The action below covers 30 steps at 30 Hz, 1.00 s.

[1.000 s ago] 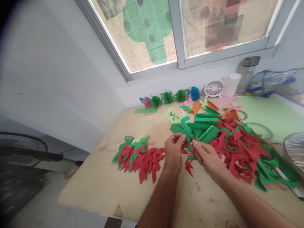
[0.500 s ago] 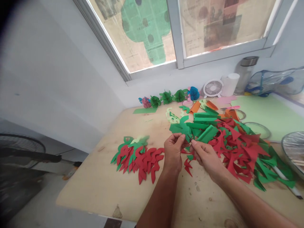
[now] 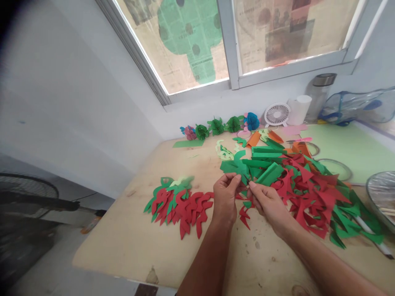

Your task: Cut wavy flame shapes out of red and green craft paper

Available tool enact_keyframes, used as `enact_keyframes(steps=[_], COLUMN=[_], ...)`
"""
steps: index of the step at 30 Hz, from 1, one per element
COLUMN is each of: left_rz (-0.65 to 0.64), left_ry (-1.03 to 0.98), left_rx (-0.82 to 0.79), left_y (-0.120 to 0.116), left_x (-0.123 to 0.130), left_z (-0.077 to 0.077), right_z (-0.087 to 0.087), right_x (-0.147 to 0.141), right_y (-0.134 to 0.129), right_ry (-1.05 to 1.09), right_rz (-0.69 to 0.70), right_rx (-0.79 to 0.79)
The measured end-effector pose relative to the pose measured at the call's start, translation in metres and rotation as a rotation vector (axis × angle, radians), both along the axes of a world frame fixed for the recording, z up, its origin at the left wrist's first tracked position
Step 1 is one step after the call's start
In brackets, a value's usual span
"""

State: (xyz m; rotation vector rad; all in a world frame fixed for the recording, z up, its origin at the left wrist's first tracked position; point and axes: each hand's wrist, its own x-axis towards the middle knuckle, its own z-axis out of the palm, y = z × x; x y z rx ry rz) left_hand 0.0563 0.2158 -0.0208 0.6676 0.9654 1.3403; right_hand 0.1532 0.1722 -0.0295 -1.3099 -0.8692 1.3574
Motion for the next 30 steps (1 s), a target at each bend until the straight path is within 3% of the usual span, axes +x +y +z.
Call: enact_keyframes(steps=[30], left_rz=[-0.039], left_ry=[-0.058], left_rx=[-0.076], left_y=[-0.0002], left_x=[-0.0014], left_z=[0.0025], right_z=[-0.007], right_x=[0.0043], right_y=[0.0022], right_ry=[-0.098], right_rz=[0.037], right_rx=[0.037])
